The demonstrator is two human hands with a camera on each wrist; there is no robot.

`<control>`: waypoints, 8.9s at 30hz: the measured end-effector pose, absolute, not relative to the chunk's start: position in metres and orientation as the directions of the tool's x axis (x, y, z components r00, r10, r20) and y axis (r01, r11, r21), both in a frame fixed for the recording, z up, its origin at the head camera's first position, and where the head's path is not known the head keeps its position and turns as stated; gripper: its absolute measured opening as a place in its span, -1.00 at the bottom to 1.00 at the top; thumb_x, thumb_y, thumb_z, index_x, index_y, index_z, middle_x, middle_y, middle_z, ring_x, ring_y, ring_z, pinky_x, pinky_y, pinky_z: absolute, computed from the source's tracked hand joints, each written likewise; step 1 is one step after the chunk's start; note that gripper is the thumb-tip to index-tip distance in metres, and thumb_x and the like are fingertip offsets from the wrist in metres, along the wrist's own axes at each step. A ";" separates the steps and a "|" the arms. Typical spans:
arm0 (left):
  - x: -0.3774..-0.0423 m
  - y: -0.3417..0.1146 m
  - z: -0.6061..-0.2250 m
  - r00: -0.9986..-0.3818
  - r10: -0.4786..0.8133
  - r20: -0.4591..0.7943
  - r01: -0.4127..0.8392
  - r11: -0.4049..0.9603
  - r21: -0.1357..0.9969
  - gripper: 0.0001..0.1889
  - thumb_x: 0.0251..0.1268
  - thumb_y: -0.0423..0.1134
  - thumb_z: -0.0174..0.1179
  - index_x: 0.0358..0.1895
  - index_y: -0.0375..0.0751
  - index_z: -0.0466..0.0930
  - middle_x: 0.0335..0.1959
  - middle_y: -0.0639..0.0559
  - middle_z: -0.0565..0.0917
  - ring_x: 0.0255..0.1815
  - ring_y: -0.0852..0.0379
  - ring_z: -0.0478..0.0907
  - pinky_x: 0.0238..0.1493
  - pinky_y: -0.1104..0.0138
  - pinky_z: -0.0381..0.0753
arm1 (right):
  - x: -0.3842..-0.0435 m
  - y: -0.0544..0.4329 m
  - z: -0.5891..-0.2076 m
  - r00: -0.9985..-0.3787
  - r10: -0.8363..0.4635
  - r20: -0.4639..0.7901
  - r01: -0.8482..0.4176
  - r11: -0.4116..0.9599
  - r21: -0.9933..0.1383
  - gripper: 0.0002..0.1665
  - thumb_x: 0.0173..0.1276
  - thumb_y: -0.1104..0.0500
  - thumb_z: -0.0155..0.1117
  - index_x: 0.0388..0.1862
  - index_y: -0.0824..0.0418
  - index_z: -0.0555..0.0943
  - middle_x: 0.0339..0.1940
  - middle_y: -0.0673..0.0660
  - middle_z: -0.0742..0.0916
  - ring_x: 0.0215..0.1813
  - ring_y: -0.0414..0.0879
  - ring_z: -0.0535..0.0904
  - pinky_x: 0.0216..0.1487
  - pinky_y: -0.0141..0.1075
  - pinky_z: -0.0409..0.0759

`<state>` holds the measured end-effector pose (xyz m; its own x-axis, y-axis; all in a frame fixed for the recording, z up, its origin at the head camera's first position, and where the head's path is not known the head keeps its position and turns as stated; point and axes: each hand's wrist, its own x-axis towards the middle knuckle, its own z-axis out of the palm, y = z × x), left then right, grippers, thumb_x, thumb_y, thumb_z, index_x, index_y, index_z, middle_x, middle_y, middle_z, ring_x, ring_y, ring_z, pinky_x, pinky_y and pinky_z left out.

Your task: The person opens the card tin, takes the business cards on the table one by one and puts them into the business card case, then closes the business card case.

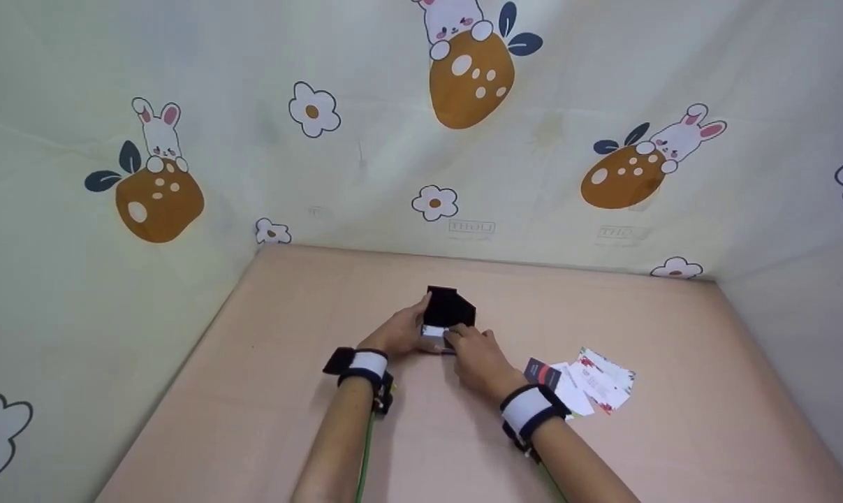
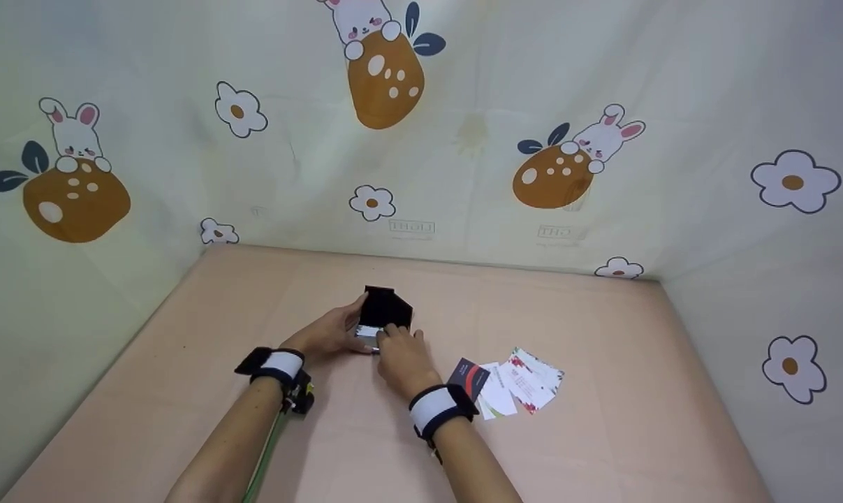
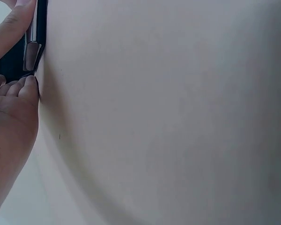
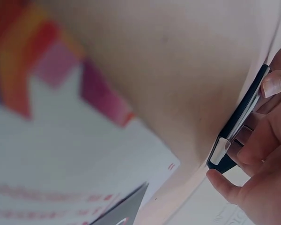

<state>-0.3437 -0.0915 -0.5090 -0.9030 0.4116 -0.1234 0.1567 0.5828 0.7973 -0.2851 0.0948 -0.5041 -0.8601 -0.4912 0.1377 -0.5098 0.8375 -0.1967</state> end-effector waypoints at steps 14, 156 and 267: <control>-0.344 -0.090 -0.508 -0.903 0.406 -0.138 0.148 0.597 0.789 0.18 0.06 -0.26 0.51 0.65 0.03 -0.18 0.63 -0.06 0.12 0.66 -0.06 0.01 0.66 0.08 0.01 | -0.277 0.105 -0.493 -0.885 -0.453 0.110 -0.458 0.800 -0.388 -0.41 0.50 0.18 0.11 0.44 0.36 0.39 0.44 0.35 0.47 0.47 0.27 0.39 0.41 0.21 0.37; -0.341 -0.091 -0.506 -0.910 0.398 -0.119 0.159 0.597 0.786 0.18 0.05 -0.23 0.52 0.64 -0.05 -0.16 0.64 -0.11 0.06 0.67 -0.06 -0.05 0.67 0.11 -0.06 | -0.286 0.178 -0.466 -0.848 -0.443 0.291 -0.517 0.815 -0.264 -0.36 0.13 0.10 0.58 0.13 0.39 0.61 -0.01 0.26 0.67 -0.05 0.04 0.67 0.03 -0.10 0.72; -0.341 -0.091 -0.507 -0.898 0.432 -0.085 0.208 0.587 0.783 0.18 0.04 -0.24 0.52 0.65 -0.01 -0.16 0.63 -0.06 0.14 0.64 -0.06 0.06 0.65 0.07 0.02 | -0.289 0.092 -0.493 -0.908 -0.407 0.102 -0.414 0.908 -0.061 -0.61 0.58 0.01 0.03 0.02 0.24 0.68 0.09 0.41 0.61 0.19 0.30 0.45 0.21 0.16 0.46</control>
